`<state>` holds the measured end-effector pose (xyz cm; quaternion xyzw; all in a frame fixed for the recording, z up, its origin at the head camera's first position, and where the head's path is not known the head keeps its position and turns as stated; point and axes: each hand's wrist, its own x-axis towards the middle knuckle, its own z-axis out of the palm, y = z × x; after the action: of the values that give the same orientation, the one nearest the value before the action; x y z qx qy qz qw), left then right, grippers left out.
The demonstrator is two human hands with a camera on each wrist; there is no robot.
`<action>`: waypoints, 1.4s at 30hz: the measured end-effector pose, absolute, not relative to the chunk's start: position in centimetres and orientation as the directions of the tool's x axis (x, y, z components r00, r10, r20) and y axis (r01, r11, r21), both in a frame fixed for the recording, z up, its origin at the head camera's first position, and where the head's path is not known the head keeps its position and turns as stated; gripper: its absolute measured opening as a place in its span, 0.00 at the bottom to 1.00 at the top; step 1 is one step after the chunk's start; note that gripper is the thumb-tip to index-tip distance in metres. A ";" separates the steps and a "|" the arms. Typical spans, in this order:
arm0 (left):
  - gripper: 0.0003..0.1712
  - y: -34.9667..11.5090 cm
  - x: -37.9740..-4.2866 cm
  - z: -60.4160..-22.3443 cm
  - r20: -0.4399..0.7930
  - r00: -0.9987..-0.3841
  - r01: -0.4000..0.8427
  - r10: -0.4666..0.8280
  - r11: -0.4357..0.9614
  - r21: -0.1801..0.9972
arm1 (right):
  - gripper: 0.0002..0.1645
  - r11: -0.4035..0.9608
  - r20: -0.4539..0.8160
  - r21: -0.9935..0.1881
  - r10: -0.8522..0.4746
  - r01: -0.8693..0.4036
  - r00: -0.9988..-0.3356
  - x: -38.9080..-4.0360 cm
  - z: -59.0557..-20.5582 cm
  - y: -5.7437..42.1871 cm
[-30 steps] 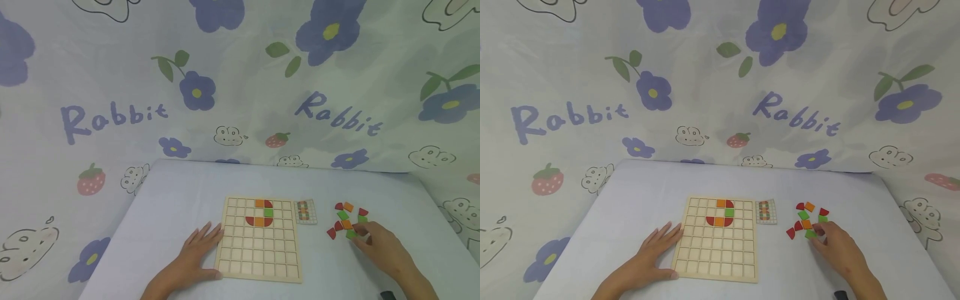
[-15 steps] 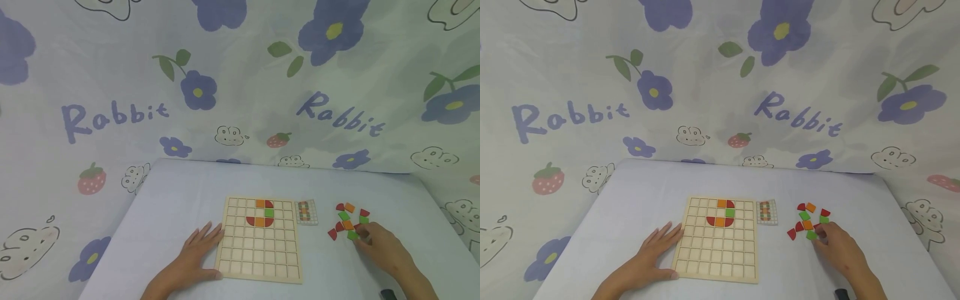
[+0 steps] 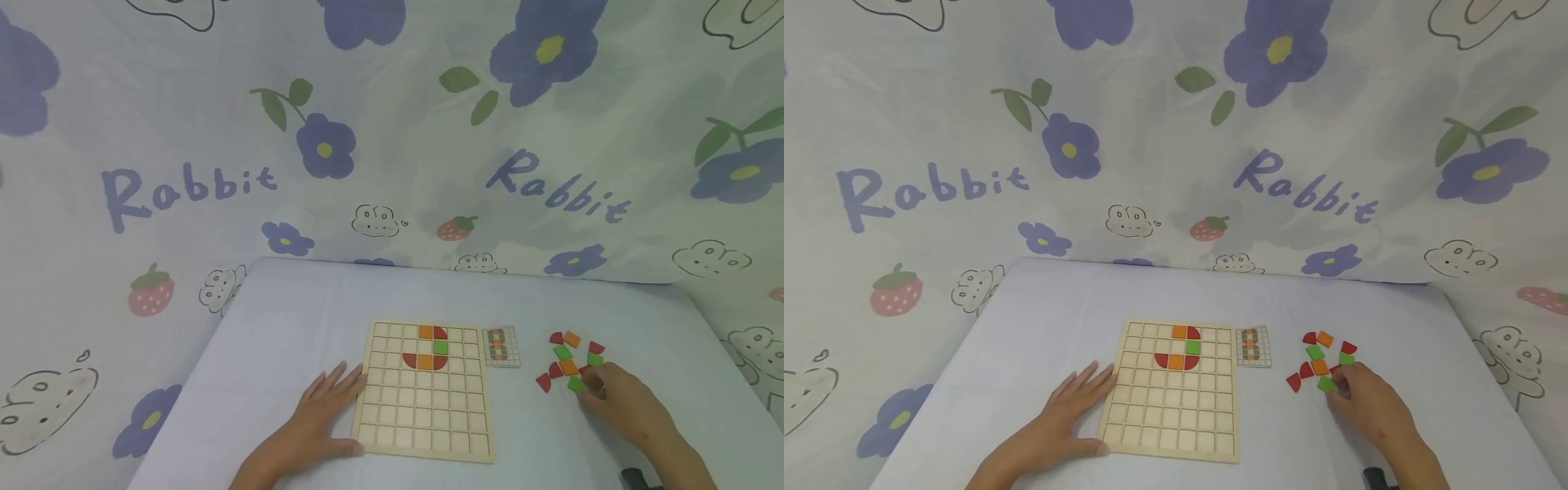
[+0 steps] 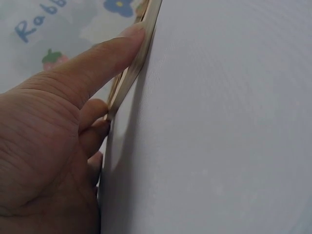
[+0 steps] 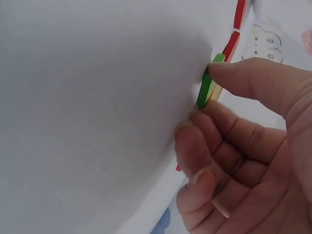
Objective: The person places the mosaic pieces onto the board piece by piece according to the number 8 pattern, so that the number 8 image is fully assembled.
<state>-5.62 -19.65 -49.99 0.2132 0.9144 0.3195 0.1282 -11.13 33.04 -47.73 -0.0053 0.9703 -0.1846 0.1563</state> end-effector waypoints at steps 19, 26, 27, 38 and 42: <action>0.61 -19.5 -5.6 -49.6 -0.120 -0.879 0.280 0.461 0.703 0.654 | 0.26 0.941 -0.322 -0.330 -0.041 0.072 -0.946 -11.2 -48.1 33.0; 0.61 -19.5 -5.6 -49.6 -0.128 -0.881 0.274 0.456 0.711 0.647 | 0.27 0.937 -0.322 -0.340 -0.037 0.079 -0.946 -10.9 -48.0 33.0; 0.61 -19.5 -5.6 -49.6 -0.128 -0.881 0.274 0.455 0.712 0.647 | 0.27 0.936 -0.323 -0.343 -0.038 0.079 -0.946 -10.9 -48.0 33.1; 0.62 -19.6 -5.7 -49.8 -0.112 -0.879 0.289 0.463 0.705 0.648 | 0.28 0.926 -0.259 -0.376 -0.067 0.036 -0.964 -10.7 -46.8 31.7; 0.61 -19.7 -5.6 -49.8 -0.098 -0.878 0.302 0.468 0.702 0.644 | 0.23 0.912 -0.227 -0.410 -0.097 0.005 -0.969 -10.6 -46.1 29.7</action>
<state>-5.64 -19.65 -49.83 0.2107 0.9137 0.3231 0.1281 -10.64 29.69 -46.10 -0.0238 0.9701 -0.2083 0.1221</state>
